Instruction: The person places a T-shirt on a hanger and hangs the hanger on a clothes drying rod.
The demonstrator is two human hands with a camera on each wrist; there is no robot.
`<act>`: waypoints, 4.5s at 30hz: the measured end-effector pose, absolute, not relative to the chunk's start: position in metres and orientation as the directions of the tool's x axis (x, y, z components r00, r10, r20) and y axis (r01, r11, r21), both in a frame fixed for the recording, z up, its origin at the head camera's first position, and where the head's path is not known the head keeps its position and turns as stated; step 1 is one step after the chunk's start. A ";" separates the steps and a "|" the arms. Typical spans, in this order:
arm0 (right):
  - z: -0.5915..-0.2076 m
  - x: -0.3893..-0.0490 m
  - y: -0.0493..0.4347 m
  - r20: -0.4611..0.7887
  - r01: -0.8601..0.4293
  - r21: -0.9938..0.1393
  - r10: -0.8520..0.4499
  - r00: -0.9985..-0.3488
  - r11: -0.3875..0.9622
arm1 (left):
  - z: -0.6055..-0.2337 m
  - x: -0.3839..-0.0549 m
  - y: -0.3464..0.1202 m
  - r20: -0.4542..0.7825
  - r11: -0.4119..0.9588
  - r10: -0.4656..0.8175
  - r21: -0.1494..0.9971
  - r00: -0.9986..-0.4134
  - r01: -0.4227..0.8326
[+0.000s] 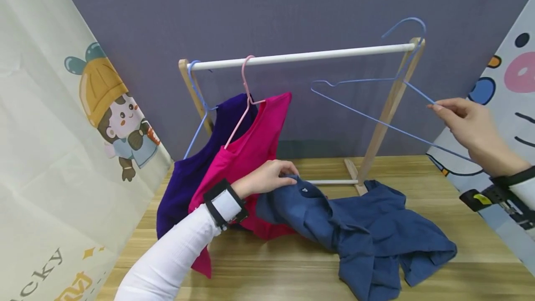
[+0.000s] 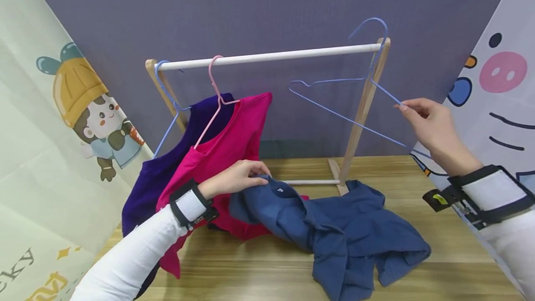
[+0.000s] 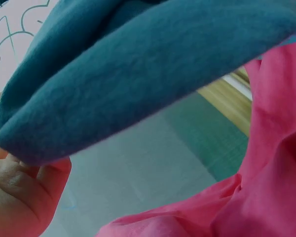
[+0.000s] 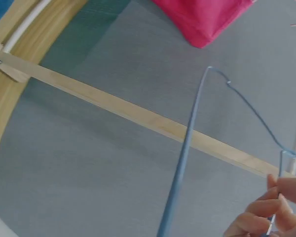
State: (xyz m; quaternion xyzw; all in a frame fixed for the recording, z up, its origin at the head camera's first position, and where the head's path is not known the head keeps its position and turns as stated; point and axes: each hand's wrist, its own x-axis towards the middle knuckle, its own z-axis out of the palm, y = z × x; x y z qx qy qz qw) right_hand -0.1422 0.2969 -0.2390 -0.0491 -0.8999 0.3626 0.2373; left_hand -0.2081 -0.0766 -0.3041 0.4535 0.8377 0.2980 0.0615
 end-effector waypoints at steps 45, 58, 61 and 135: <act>-0.285 -0.087 0.339 0.180 -0.048 -0.628 0.085 -0.980 0.777 | -0.307 -0.212 -0.096 0.186 0.341 0.827 0.586 -0.531 0.735; -0.274 -0.089 0.333 0.168 -0.074 -0.611 0.038 -0.985 0.788 | -0.309 -0.211 -0.094 0.217 0.305 0.830 0.596 -0.514 0.743; -0.275 -0.093 0.327 0.187 -0.090 -0.613 0.033 -0.982 0.785 | -0.311 -0.211 -0.092 0.199 0.298 0.837 0.615 -0.510 0.730; -0.264 -0.115 0.220 0.391 -0.696 -0.149 -0.605 -0.694 0.702 | -0.296 -0.193 -0.018 0.348 0.275 0.780 0.556 -0.520 0.784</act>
